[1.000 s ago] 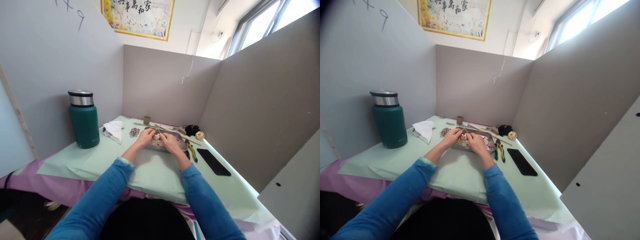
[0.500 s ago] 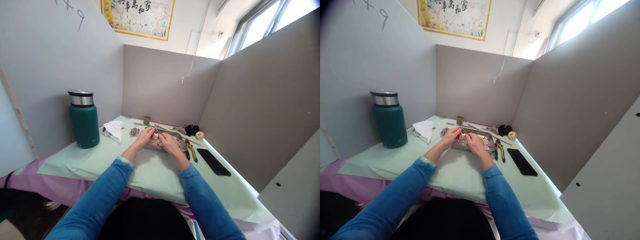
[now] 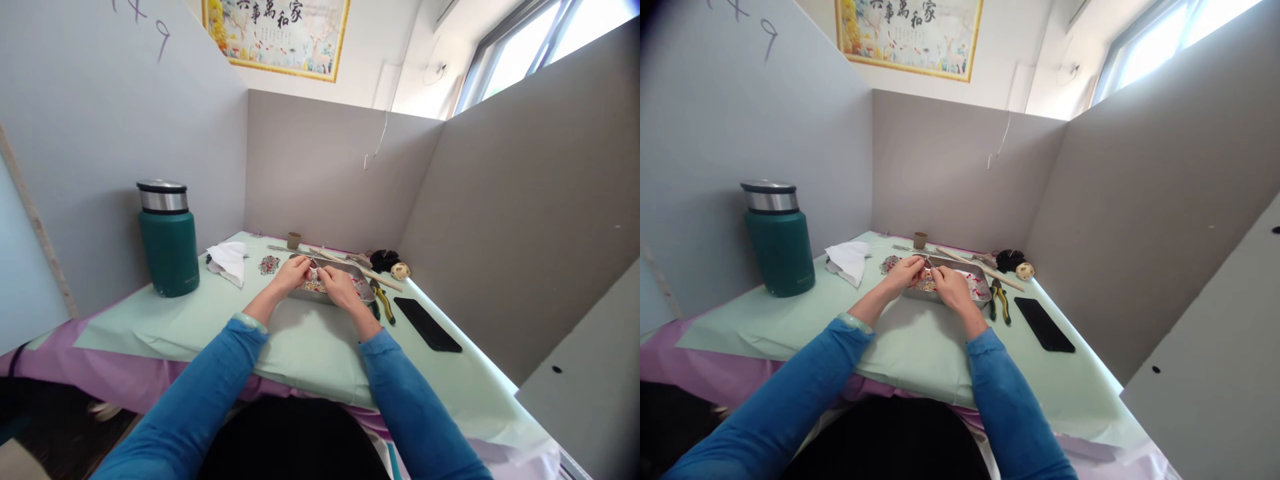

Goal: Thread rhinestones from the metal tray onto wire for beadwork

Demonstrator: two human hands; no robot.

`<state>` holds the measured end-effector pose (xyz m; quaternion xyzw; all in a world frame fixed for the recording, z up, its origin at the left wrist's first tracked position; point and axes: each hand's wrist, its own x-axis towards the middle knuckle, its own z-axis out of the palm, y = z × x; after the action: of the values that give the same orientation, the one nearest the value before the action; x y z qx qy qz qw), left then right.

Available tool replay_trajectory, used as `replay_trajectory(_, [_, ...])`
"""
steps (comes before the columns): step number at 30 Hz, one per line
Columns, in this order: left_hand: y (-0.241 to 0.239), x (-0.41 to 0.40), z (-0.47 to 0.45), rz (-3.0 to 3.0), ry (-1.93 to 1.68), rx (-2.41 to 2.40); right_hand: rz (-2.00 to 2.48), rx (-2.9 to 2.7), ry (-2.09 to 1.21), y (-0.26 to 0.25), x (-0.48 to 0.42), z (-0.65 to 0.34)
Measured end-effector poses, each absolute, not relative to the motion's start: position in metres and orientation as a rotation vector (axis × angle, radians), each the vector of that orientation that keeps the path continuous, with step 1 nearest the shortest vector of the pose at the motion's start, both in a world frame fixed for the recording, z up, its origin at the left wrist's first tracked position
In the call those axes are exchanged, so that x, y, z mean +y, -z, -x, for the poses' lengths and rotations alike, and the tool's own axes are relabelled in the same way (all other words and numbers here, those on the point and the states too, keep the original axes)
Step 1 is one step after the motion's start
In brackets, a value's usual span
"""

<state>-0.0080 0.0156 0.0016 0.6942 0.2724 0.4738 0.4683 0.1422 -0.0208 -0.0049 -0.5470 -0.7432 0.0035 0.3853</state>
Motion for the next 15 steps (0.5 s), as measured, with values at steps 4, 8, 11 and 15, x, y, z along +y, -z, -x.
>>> replay_trajectory(4, [-0.003,0.014,0.008,-1.743,-1.168,0.715,1.405,-1.874,-0.034,0.002,-0.023,-0.142])
replay_trajectory(8, [-0.002,0.015,0.01,-1.837,-1.19,0.79,1.357,-1.898,-0.179,-0.002,-0.025,-0.142])
replay_trajectory(11, [-0.002,0.019,0.011,-1.98,-1.25,0.962,1.375,-1.889,-0.159,-0.002,-0.025,-0.142])
replay_trajectory(15, [-0.01,0.005,0.013,-2.112,-1.519,1.326,1.446,-1.822,-0.05,0.002,-0.021,-0.142])
